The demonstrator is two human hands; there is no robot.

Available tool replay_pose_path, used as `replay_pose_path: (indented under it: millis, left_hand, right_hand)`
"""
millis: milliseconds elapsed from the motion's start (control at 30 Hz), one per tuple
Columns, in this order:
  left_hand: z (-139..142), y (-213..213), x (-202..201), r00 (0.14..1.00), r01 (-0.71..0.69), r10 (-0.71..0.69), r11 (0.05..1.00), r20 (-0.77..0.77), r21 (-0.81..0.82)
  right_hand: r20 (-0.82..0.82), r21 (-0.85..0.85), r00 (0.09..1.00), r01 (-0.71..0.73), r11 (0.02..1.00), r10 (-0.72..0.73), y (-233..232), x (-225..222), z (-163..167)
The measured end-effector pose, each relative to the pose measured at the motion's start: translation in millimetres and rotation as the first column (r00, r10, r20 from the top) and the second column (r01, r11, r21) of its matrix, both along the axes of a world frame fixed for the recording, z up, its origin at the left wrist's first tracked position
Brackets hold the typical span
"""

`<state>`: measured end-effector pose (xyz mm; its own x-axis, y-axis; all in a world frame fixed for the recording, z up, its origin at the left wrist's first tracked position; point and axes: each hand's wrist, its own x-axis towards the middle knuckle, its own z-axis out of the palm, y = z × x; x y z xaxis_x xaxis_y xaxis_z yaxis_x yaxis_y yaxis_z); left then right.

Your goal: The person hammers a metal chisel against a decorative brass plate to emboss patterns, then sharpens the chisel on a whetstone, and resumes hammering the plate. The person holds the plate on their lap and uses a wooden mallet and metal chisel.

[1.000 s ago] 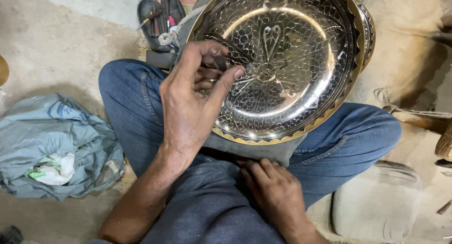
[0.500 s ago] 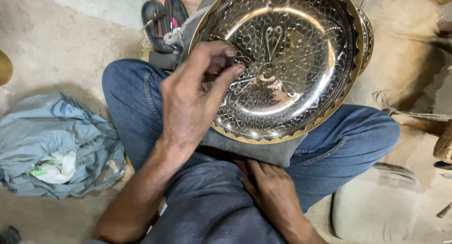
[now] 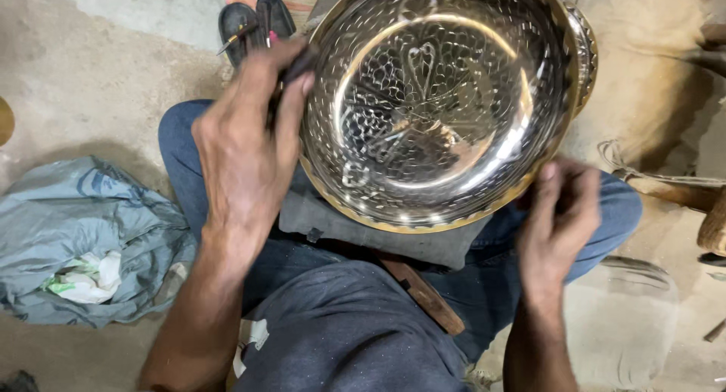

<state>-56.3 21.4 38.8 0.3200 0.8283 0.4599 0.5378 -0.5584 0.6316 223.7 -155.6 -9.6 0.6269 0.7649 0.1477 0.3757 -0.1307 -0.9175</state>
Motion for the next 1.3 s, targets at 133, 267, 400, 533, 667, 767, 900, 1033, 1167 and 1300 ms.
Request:
replay_pose_path:
  millis: [133,267,400,533,667,767,900,1033,1167,1300]
  left_hand:
    - [5,-34,-9,0.997,-0.082,0.083,0.991,-0.002,-0.102]
    - [7,-51,-7,0.977,-0.141,0.159,0.982,0.145,-0.130]
    - [6,-45,4,0.996,-0.094,0.091,0.964,0.024,0.250]
    - [3,-40,28,0.938,0.155,-0.106,0.980,0.330,-0.124]
    - [-6,-36,51,0.923,0.228,-0.127,0.940,0.363,-0.252]
    - [-13,-32,59,0.931,0.254,-0.164,0.932,0.326,-0.257]
    - [-18,-26,64,0.928,0.316,-0.247,0.918,0.279,-0.239]
    - [-16,-21,68,0.924,0.331,-0.254,0.906,0.287,-0.263]
    - [-7,-18,66,0.915,0.324,-0.231,0.910,0.331,-0.259]
    - [0,-18,65,0.906,0.367,-0.237,0.854,0.352,-0.369]
  right_hand:
    - [0.229,-0.011,0.973,-0.005,1.000,0.008,25,15,18]
    - [0.322,0.004,0.945,-0.070,0.998,0.065,38,16,34]
    - [0.386,0.065,0.922,-0.076,0.995,0.045,34,7,41]
    - [0.513,0.045,0.858,-0.058,0.997,0.027,27,-4,52]
    - [0.602,0.045,0.776,-0.269,0.962,0.189,10,-22,66]
    - [0.404,-0.355,0.647,-0.540,0.763,0.647,-17,-45,72]
    - [0.267,-0.355,0.668,-0.602,0.715,0.695,-38,-65,58]
    - [0.253,0.002,0.932,-0.270,0.963,0.261,-30,-52,42]
    - [0.167,-0.154,0.986,0.002,0.988,0.024,0,-19,25]
    - [0.199,-0.066,0.969,-0.137,0.988,0.147,34,10,20]
